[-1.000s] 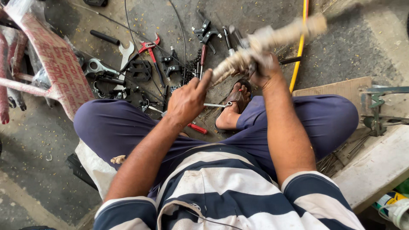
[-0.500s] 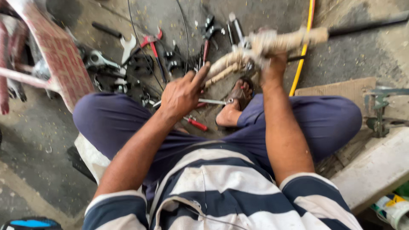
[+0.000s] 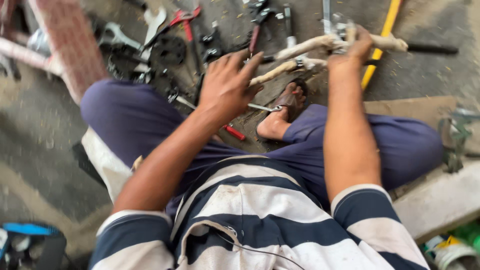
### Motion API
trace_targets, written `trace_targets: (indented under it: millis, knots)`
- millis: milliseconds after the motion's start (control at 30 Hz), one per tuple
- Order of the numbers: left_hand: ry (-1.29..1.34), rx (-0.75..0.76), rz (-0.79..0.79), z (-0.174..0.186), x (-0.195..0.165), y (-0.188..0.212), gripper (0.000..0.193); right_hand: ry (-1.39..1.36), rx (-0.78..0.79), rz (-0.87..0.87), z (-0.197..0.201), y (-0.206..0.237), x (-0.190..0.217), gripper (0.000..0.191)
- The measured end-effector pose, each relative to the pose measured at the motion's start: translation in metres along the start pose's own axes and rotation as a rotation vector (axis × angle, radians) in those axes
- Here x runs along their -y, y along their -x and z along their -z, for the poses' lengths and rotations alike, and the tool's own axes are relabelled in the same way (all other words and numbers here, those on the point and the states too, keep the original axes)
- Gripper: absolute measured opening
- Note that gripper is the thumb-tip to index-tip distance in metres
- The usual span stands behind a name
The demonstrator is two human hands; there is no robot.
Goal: The person sits on the floor of a bicycle workshop assembling a new bicycle. They unwrap protective packaging from the handlebar and frame, tighten the handlebar stem with a wrench, peel plastic wrap off the frame, and use pliers and a screwdriver to fit and adjust components such as the saddle and grips.
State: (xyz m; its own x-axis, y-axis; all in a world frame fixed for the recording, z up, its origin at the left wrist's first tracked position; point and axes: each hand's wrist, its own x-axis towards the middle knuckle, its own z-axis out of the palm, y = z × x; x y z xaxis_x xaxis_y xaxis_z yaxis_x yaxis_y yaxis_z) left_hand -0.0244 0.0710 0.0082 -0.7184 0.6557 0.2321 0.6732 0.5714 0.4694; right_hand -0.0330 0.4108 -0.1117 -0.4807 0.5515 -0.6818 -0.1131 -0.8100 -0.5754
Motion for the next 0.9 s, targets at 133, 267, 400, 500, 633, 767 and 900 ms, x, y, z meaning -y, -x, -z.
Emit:
trace_targets:
  millis: [133,267,400,500,633,767,900]
  knots:
    - [0.089,-0.021,0.261,0.075,0.036,0.096,0.047,-0.090,0.050,0.009,0.006,-0.014,-0.030,0.054]
    - [-0.124,-0.169,0.446,0.121,0.046,0.200,0.061,-0.096,0.427,-0.147,0.004,-0.002,-0.061,0.045]
    - [0.008,-0.371,0.633,0.105,0.017,0.238,0.090,0.274,-0.062,-0.066,0.005,0.004,-0.069,0.042]
    - [-0.021,-0.287,0.593,0.070,-0.006,0.246,0.062,0.458,-0.158,-0.005,0.011,-0.002,-0.063,0.042]
    - [0.011,-0.408,0.763,0.055,0.025,0.310,0.041,0.672,-0.170,0.152,0.028,0.012,-0.099,0.044]
    - [0.193,-0.660,0.807,0.055,0.056,0.404,0.030,0.999,-0.099,0.572,0.042,0.039,-0.119,0.048]
    - [-0.107,-0.109,1.225,0.064,0.039,0.499,0.029,1.367,0.164,0.923,0.035,0.051,-0.127,0.038]
